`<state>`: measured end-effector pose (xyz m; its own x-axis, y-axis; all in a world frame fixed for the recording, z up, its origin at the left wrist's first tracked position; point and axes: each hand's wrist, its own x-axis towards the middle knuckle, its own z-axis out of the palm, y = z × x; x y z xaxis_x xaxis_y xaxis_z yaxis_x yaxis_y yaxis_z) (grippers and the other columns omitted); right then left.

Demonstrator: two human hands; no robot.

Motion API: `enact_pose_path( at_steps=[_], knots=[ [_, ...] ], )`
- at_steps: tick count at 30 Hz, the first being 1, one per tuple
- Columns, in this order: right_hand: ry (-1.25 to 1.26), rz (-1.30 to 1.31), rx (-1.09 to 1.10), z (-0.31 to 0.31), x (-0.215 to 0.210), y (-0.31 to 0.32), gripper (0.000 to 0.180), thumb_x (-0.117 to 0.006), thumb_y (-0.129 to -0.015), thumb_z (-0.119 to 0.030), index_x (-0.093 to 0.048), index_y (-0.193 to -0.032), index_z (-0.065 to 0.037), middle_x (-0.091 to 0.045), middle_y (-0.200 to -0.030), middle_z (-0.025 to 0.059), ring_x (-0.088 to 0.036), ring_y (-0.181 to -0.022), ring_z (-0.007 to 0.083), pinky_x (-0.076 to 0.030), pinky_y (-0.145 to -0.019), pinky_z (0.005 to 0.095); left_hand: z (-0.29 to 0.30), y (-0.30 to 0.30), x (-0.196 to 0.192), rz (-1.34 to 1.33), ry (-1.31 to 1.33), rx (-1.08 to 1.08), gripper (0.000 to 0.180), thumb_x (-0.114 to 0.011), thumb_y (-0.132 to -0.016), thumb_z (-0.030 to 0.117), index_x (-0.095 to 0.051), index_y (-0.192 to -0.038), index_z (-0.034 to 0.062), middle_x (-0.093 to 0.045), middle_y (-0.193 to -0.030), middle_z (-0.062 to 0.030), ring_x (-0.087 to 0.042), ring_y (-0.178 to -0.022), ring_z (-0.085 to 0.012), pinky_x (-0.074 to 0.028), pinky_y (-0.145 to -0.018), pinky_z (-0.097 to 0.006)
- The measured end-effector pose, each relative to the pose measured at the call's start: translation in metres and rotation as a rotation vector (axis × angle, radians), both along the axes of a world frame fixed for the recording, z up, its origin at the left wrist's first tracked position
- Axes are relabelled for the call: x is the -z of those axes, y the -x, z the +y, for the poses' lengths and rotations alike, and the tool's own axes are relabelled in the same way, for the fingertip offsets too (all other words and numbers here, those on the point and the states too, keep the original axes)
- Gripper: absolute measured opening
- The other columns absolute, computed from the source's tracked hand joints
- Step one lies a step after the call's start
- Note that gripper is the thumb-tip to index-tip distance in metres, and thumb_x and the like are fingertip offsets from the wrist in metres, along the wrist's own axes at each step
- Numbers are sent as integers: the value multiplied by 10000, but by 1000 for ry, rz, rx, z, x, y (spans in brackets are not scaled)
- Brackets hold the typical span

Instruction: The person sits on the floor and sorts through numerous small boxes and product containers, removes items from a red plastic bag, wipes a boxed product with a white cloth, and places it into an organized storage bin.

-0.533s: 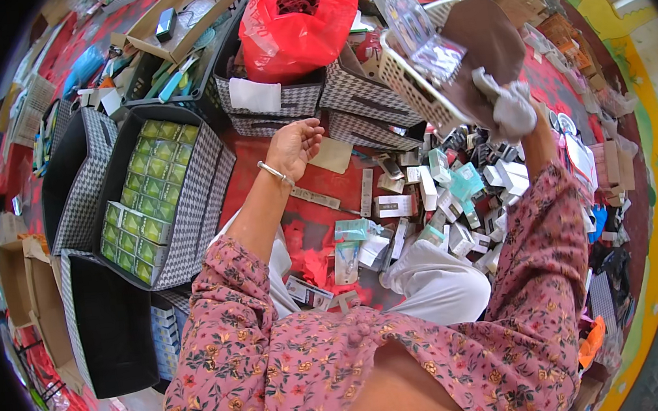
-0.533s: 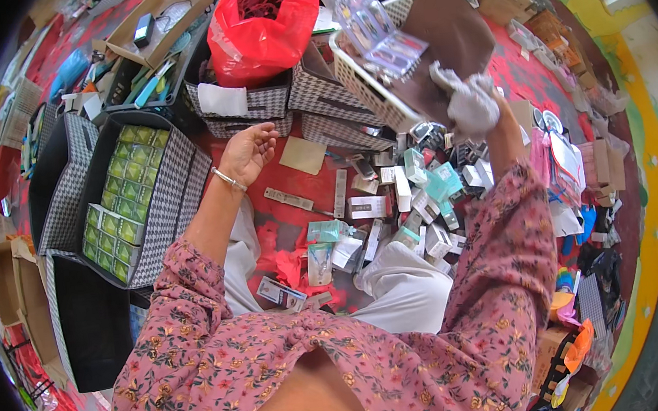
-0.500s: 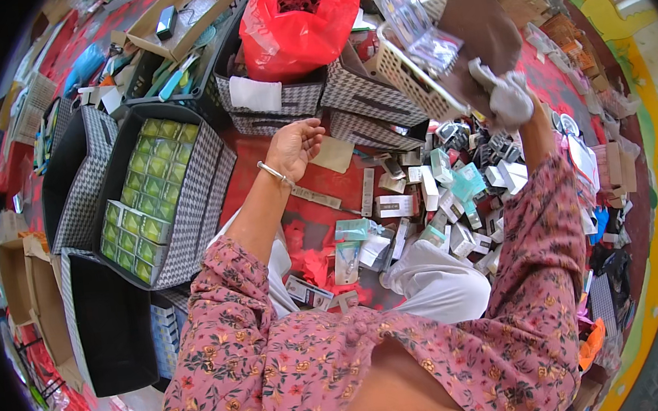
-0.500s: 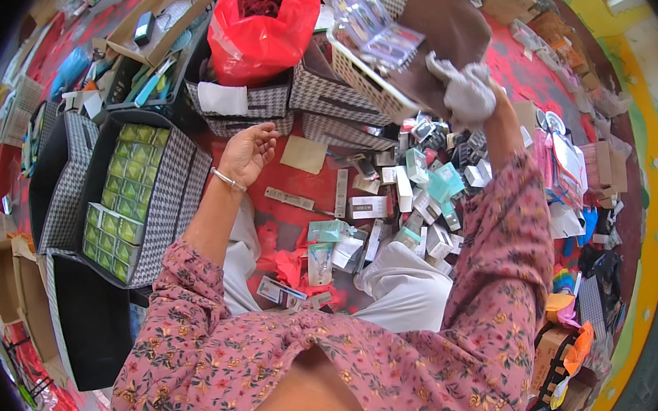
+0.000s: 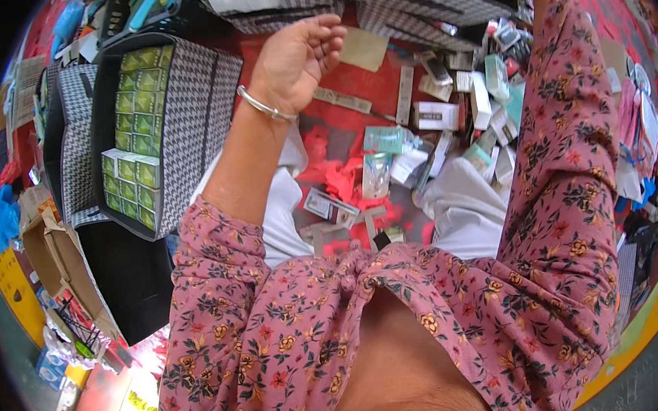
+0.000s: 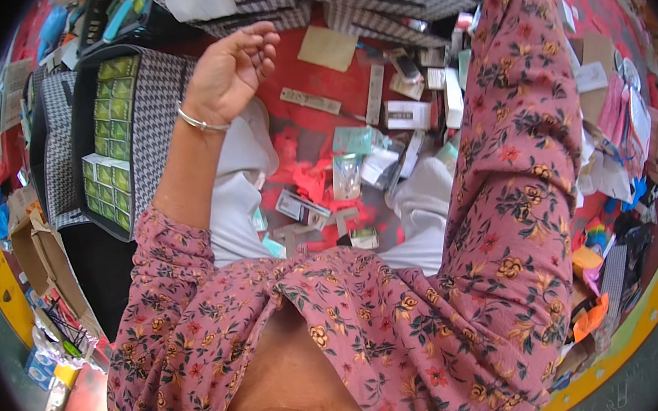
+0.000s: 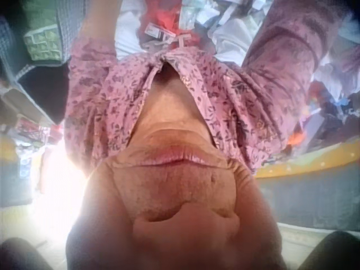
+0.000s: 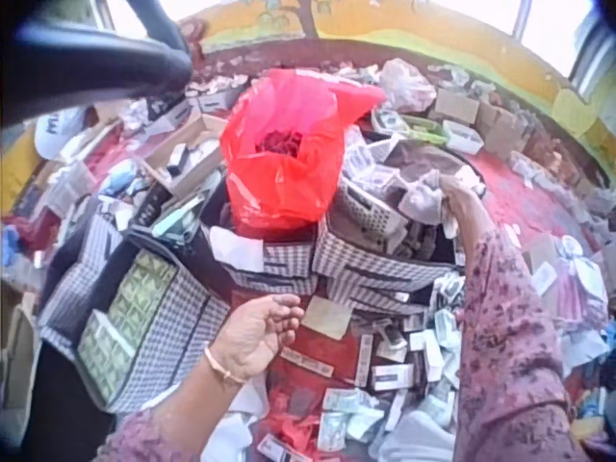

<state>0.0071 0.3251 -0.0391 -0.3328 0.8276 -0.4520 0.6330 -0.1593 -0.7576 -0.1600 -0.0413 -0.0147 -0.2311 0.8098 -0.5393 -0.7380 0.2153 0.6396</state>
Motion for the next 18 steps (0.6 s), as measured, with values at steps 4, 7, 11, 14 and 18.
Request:
enact_pose_path(
  at_steps=[4,7,11,14,18],
  knots=[
    [-86,73,-37,-9,-21,-4,335,-530,-731,-268,-554,-1013,-88,-574,-971,84,-561,-806,184,-472,-688,328,-3,2,-1,20,-15,-11,236,-461,-809,43,-506,-1029,-29,-570,-892,-82,-543,-745,-129,-474,-671,-229],
    [-124,138,-60,-25,-46,-22,345,-532,-729,-235,-548,-1038,-82,-569,-985,80,-561,-809,181,-472,-695,320,-6,5,-2,50,-26,-19,241,-457,-814,40,-496,-1041,-32,-562,-903,-87,-539,-753,-127,-475,-673,-227],
    [-117,200,-77,-55,-83,-60,364,-535,-726,-192,-540,-1071,-73,-562,-1003,75,-562,-814,177,-471,-705,309,-8,14,-7,29,-64,-40,247,-458,-814,34,-488,-1050,-31,-557,-906,-87,-538,-756,-126,-478,-669,-224],
    [-41,207,-46,-82,-89,-112,383,-537,-724,-160,-534,-1096,-67,-557,-1017,71,-562,-817,173,-471,-712,301,-2,15,-3,23,-93,-36,236,-458,-815,31,-489,-1041,-28,-555,-901,-85,-540,-749,-125,-484,-666,-219],
    [-117,205,-373,-128,-50,-182,342,-508,-650,-30,-622,-972,-39,-597,-935,53,-558,-824,153,-447,-753,259,-3,15,-2,27,-122,-24,219,-462,-817,31,-497,-1025,-26,-555,-899,-85,-543,-740,-126,-486,-664,-212]
  ],
)
